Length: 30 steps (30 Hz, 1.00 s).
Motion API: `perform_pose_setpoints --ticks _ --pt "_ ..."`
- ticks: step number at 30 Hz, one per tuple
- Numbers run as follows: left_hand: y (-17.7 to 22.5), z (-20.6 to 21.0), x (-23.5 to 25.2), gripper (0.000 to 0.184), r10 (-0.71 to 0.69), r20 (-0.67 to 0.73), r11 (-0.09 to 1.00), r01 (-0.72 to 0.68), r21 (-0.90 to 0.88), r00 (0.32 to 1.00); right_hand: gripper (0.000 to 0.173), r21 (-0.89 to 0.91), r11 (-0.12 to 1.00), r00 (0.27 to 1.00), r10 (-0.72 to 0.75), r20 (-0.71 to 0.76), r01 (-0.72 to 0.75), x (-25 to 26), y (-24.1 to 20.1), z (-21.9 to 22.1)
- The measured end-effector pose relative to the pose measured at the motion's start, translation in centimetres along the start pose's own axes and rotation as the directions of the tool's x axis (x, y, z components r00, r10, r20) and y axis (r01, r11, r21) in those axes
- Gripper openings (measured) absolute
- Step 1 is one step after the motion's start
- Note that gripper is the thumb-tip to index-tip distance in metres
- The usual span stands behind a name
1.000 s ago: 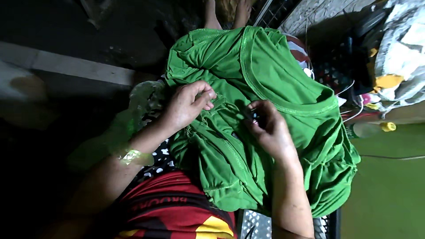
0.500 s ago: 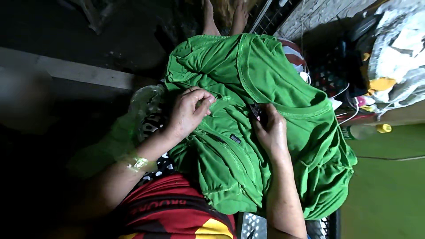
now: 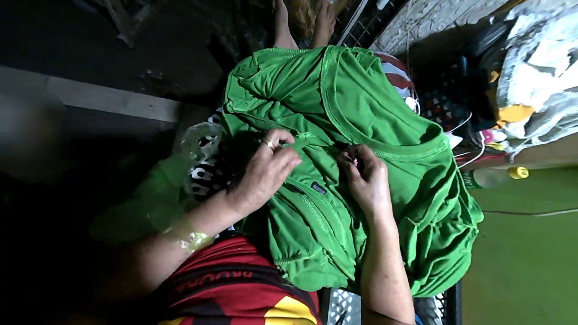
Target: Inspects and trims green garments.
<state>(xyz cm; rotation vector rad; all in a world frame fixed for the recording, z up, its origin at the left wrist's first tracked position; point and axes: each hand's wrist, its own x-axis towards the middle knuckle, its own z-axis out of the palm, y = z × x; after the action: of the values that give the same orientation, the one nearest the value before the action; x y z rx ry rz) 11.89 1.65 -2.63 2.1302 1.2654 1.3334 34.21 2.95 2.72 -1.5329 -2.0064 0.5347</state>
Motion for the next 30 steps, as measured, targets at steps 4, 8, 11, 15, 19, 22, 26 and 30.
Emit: perform_pose_setpoints --ticks 4,8,11,15,19,22,26,30 --pt "-0.1 0.8 -0.3 0.016 -0.045 0.055 0.992 0.038 0.117 0.997 0.007 0.228 0.972 0.999 0.049 0.016 -0.051 0.3 -1.1 -0.4" --pt "-0.2 -0.8 1.0 0.022 -0.150 0.038 0.984 0.153 -0.094 0.988 0.010 0.205 0.979 1.000 0.002 -0.018 0.002 0.6 -1.7 -1.4" --pt "-1.8 -3.5 1.7 0.018 -0.270 0.132 0.845 0.300 -0.442 0.954 0.009 0.112 0.993 0.999 -0.021 -0.049 0.026 0.4 -1.5 -2.7" --pt "-4.3 -4.1 1.8 0.018 -0.475 0.341 0.691 0.584 -0.426 0.811 0.012 -0.188 0.979 0.996 -0.083 -0.043 0.073 0.2 -0.3 -1.0" --pt "-3.5 -2.5 1.7 0.020 -0.540 0.315 0.764 0.612 -0.207 0.781 0.015 -0.344 0.936 0.992 -0.101 -0.074 0.070 0.0 0.2 0.7" --pt "-2.5 -2.9 1.4 0.024 -0.367 0.092 0.916 0.377 -0.137 0.926 0.017 -0.317 0.945 0.991 -0.111 -0.080 0.080 0.0 0.2 0.6" --pt "-0.8 -2.7 2.6 0.020 -0.208 -0.029 0.958 0.198 -0.208 0.978 0.018 -0.299 0.951 0.990 -0.108 -0.088 0.078 0.1 0.1 0.7" --pt "-0.1 -0.4 3.7 0.016 -0.188 0.133 0.952 0.214 -0.219 0.973 0.017 -0.286 0.952 0.981 -0.148 -0.125 0.107 0.1 0.3 0.9"
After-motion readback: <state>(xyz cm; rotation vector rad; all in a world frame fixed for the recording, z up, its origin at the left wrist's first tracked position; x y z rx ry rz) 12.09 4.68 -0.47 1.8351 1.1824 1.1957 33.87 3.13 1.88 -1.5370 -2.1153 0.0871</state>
